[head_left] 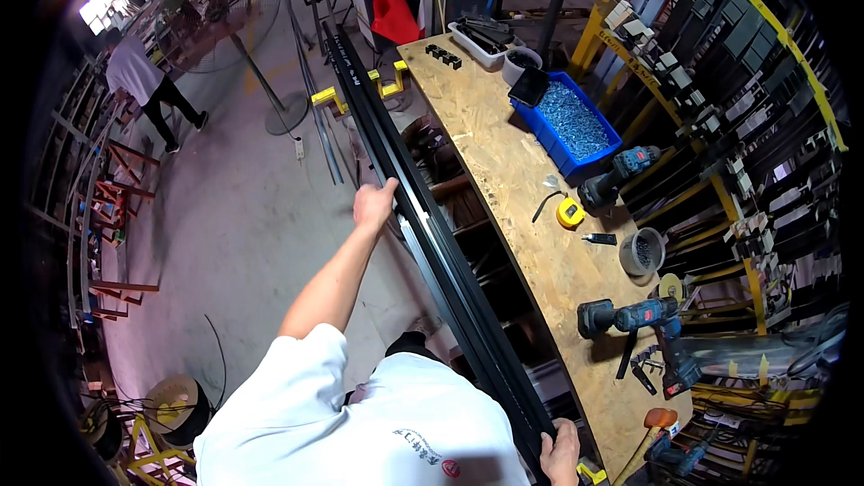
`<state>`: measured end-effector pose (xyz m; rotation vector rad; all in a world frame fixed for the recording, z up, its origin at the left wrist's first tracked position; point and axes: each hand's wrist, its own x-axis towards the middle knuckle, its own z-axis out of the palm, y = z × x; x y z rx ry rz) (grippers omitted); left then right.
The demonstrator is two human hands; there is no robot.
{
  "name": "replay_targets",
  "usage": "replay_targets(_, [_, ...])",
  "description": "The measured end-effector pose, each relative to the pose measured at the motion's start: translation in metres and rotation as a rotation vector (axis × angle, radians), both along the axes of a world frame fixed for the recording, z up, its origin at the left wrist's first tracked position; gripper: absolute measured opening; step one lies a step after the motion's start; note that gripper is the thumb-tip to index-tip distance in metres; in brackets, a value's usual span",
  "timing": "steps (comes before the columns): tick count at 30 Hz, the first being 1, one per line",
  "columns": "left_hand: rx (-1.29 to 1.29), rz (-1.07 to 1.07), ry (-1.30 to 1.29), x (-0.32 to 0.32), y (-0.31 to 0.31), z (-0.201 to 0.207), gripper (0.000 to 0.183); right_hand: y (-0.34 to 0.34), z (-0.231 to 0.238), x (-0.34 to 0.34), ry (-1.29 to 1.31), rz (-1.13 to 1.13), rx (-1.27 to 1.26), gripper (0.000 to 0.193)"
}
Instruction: The person takes a long metal frame piece from a rack and places it on a workbench. The person measures the piece with a tape measure, marks it, and then drills a hole into the metal using a power drill.
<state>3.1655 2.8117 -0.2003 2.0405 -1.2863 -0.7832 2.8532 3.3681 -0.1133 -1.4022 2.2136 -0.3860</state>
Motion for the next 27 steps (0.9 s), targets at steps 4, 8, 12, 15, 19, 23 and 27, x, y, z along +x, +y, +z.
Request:
replay_targets(4, [0.171, -0.140, -0.139, -0.013, -0.021, 0.007, 0.057, -0.003, 0.012, 0.002, -0.008, 0.002, -0.085, 0.032])
replay_targets(8, [0.086, -0.120, 0.076, -0.008, -0.046, -0.050, 0.043, 0.002, 0.016, 0.001, 0.012, -0.031, -0.060, 0.031])
replay_targets(12, [0.256, -0.043, 0.466, -0.022, -0.041, -0.026, 0.038, 0.005, 0.017, -0.003, 0.011, -0.077, -0.031, 0.033])
replay_targets(15, [0.215, 0.046, 0.847, -0.026, -0.038, -0.014, 0.025, 0.008, 0.019, -0.004, 0.009, -0.088, -0.032, 0.035])
replay_targets(19, [0.282, 0.169, 1.174, -0.016, -0.043, -0.017, 0.019, 0.001, 0.010, -0.004, -0.018, -0.135, -0.060, 0.036])
replay_targets(23, [0.333, 0.199, 1.204, -0.016, -0.043, -0.013, 0.025, -0.012, 0.025, -0.008, -0.003, -0.215, -0.007, 0.040])
replay_targets(27, [0.370, 0.074, 1.299, -0.016, -0.044, -0.003, 0.041, -0.021, 0.044, -0.010, 0.016, -0.233, 0.109, 0.038])
